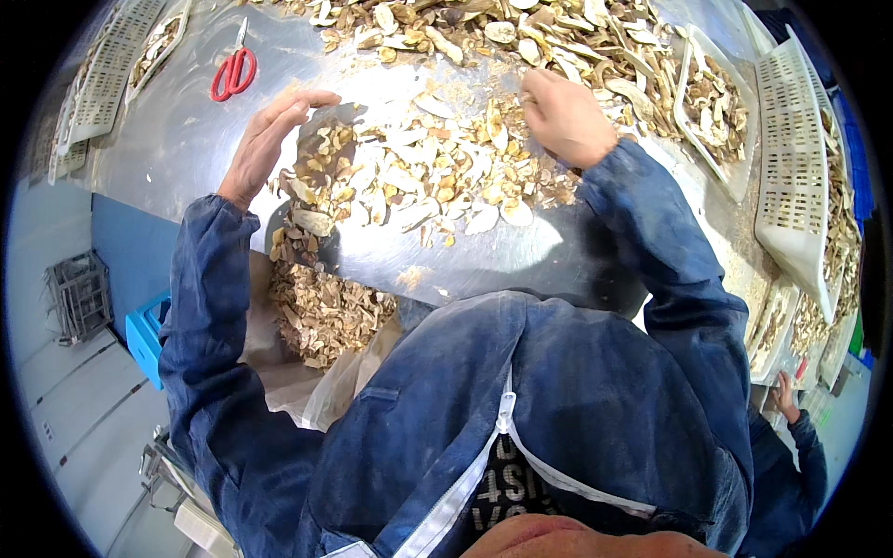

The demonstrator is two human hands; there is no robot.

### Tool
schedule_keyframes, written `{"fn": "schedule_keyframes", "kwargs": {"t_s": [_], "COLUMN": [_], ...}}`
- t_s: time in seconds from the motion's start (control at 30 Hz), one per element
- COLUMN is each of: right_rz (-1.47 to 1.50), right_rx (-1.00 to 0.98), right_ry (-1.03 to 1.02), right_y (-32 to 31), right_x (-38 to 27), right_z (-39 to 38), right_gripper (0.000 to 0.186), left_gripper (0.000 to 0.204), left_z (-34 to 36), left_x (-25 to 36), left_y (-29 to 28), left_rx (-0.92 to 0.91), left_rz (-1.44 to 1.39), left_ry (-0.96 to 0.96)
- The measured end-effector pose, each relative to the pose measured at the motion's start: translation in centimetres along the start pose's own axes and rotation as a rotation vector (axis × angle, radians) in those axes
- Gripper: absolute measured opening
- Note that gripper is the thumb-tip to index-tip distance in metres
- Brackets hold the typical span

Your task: The person sorts and separates pieces of dried mushrooms or bark on a stainless steel table, placing some into small white trays and others into a large bag on their lap.

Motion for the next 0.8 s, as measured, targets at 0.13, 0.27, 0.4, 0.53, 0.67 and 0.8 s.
{"fn": "schedule_keyframes", "kwargs": {"t_s": [0.13, 0.27, 0.4, 0.53, 0.67, 0.8], "right_rz": [0.684, 1.501, 0.415, 0.073, 0.098, 0.130], "right_rx": [0.266, 0.582, 0.011, -0.105, -0.100, -0.094], "right_ry": [0.446, 0.350, -0.005, -0.169, -0.276, -0.393], "right_y": [-7.1, -10.1, -4.3, -2.1, 0.0, 3.0], "right_x": [5.0, 10.4, -0.3, -1.4, -4.4, -8.0], "right_z": [-3.8, -9.6, -10.3, -12.0, -9.5, -5.3], "right_gripper": [0.017, 0.052, 0.061, 0.085, 0.091, 0.092], "left_gripper": [0.046, 0.047, 0.043, 0.043, 0.041, 0.041], "left_z": [-0.2, 1.5, 3.2, 4.7, 5.8, 6.9], "left_x": [-0.1, -0.3, -0.1, 3.4, 3.0, 3.8], "left_y": [0.2, 1.2, 3.6, 7.7, 7.9, 9.6], "left_rx": [-0.016, -0.042, -0.182, -0.393, -0.339, -0.398], "left_rz": [-0.056, -0.120, -0.178, -0.065, -0.015, -0.031], "left_ry": [-0.075, -0.052, 0.038, 0.164, 0.301, 0.451]}}
Point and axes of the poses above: each hand's wrist, its own z-axis towards the middle knuckle, its own y-axis out of the palm, x = y × z, the point moved 9 cm from there along z, towards the middle knuckle, and after that the axes turned 6 degrees about x, right-handed, at the moved point
